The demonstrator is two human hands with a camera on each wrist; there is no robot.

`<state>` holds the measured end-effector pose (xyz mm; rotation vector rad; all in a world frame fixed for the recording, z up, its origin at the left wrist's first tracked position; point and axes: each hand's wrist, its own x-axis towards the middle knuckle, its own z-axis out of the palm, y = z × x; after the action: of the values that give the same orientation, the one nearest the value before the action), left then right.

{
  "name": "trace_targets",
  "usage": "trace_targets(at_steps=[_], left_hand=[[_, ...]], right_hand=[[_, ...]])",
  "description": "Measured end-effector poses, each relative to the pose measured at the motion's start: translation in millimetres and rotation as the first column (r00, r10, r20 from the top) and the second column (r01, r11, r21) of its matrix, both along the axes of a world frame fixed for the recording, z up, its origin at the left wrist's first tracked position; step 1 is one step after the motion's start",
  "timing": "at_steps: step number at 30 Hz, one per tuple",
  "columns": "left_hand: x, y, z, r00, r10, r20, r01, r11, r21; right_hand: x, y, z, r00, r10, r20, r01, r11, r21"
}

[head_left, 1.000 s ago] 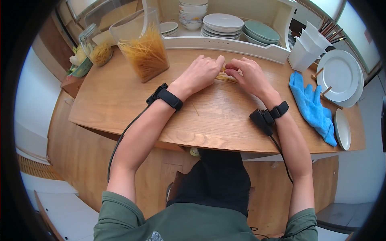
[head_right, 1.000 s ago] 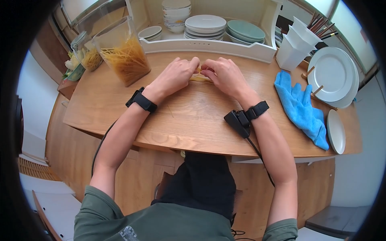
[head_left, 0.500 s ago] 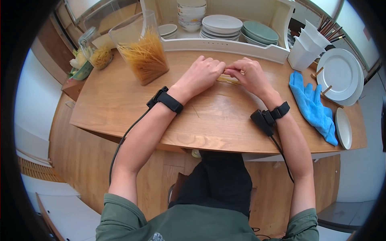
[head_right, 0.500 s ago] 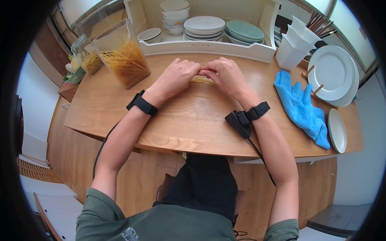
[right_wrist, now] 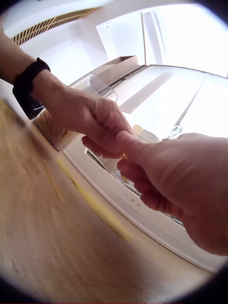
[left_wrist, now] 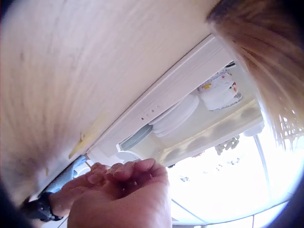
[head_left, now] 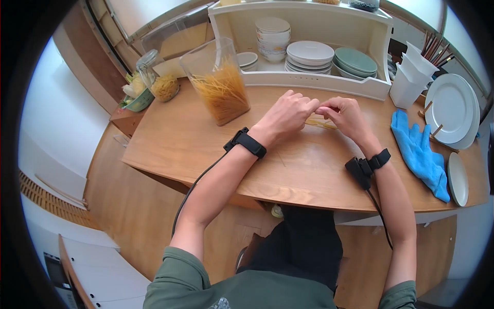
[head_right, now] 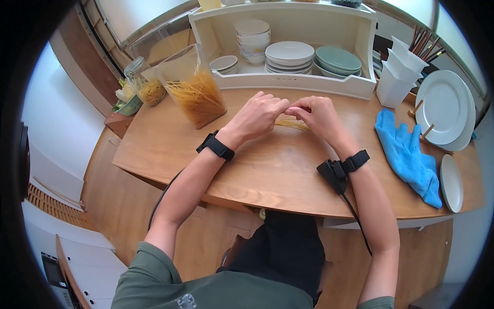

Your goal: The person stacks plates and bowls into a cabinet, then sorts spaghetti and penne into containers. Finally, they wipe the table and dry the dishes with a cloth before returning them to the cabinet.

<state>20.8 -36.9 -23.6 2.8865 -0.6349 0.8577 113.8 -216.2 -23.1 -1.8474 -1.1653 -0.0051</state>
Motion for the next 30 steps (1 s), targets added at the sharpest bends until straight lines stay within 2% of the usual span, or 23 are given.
trace_targets(at_steps=[2,3,5,7,9,11,13,16,17,19,20,21,24,26,27,29,30], left_hand=[[-1.6,5.1,9.8,0.999,-0.025,0.041,0.029,0.996,-0.085],[-3.2,9.8,17.8,0.999,-0.026,0.042,0.029,0.997,-0.076],[-12.5,24.3,41.0,0.996,0.074,0.043,-0.071,0.994,-0.080],[-36.8,34.4,79.8,0.984,0.151,0.098,-0.145,0.987,-0.066],[-56.8,58.8,117.7,0.967,0.245,0.073,-0.238,0.967,-0.094],[-81.6,72.5,156.1,0.913,0.398,0.093,-0.392,0.916,-0.083],[-93.8,96.9,185.3,0.846,0.521,0.114,-0.530,0.846,0.068],[-95.4,133.9,197.2,0.800,0.599,0.029,-0.594,0.785,0.176],[-94.7,142.8,196.5,0.801,0.598,0.033,-0.594,0.785,0.179],[-91.4,158.7,190.1,0.809,0.579,-0.099,-0.549,0.806,0.222],[-91.2,160.4,186.9,0.841,0.517,-0.161,-0.506,0.856,0.107],[-91.4,163.1,186.2,0.842,0.514,-0.162,-0.503,0.858,0.107],[-94.4,154.4,182.0,0.869,0.475,-0.140,-0.468,0.880,0.080],[-99.1,140.2,182.5,0.871,0.488,0.057,-0.490,0.853,0.179],[-100.6,126.1,180.8,0.895,0.429,0.124,-0.446,0.878,0.173],[-107.3,92.8,171.1,0.943,0.323,0.081,-0.332,0.932,0.147],[-107.3,81.2,157.1,0.975,0.219,-0.025,-0.216,0.972,0.097]], right_hand=[[1.9,1.0,-1.3,0.998,-0.007,-0.057,0.007,1.000,-0.005],[5.1,1.4,-4.0,0.998,0.000,-0.063,0.004,0.998,0.060],[9.4,1.3,-5.5,0.997,0.010,-0.070,0.000,0.991,0.133],[11.7,1.1,-5.2,0.999,-0.028,-0.044,0.036,0.982,0.187],[15.8,1.0,-9.4,0.999,-0.038,-0.005,0.038,0.983,0.181],[17.0,-1.2,-11.9,0.998,-0.050,0.033,0.043,0.985,0.170],[16.3,-1.7,-9.6,0.994,-0.051,0.096,0.039,0.992,0.122],[16.5,-2.5,-8.4,0.989,-0.060,0.137,0.054,0.997,0.048],[17.4,-3.0,-9.3,0.989,-0.062,0.138,0.055,0.997,0.053],[20.4,-3.4,-12.7,0.988,-0.050,0.147,0.043,0.998,0.052],[21.7,-3.8,-13.5,0.988,-0.053,0.147,0.045,0.998,0.053],[23.4,-4.6,-14.6,0.985,-0.057,0.163,0.050,0.998,0.044],[32.1,-6.3,-19.3,0.972,-0.072,0.226,0.074,0.997,-0.001],[36.9,-9.8,-24.4,0.960,-0.088,0.264,0.104,0.994,-0.045],[36.7,-10.9,-24.5,0.945,-0.088,0.316,0.118,0.990,-0.078],[36.5,-12.4,-25.0,0.929,-0.091,0.359,0.142,0.983,-0.119],[35.6,-12.6,-25.6,0.925,-0.055,0.375,0.133,0.973,-0.187]])
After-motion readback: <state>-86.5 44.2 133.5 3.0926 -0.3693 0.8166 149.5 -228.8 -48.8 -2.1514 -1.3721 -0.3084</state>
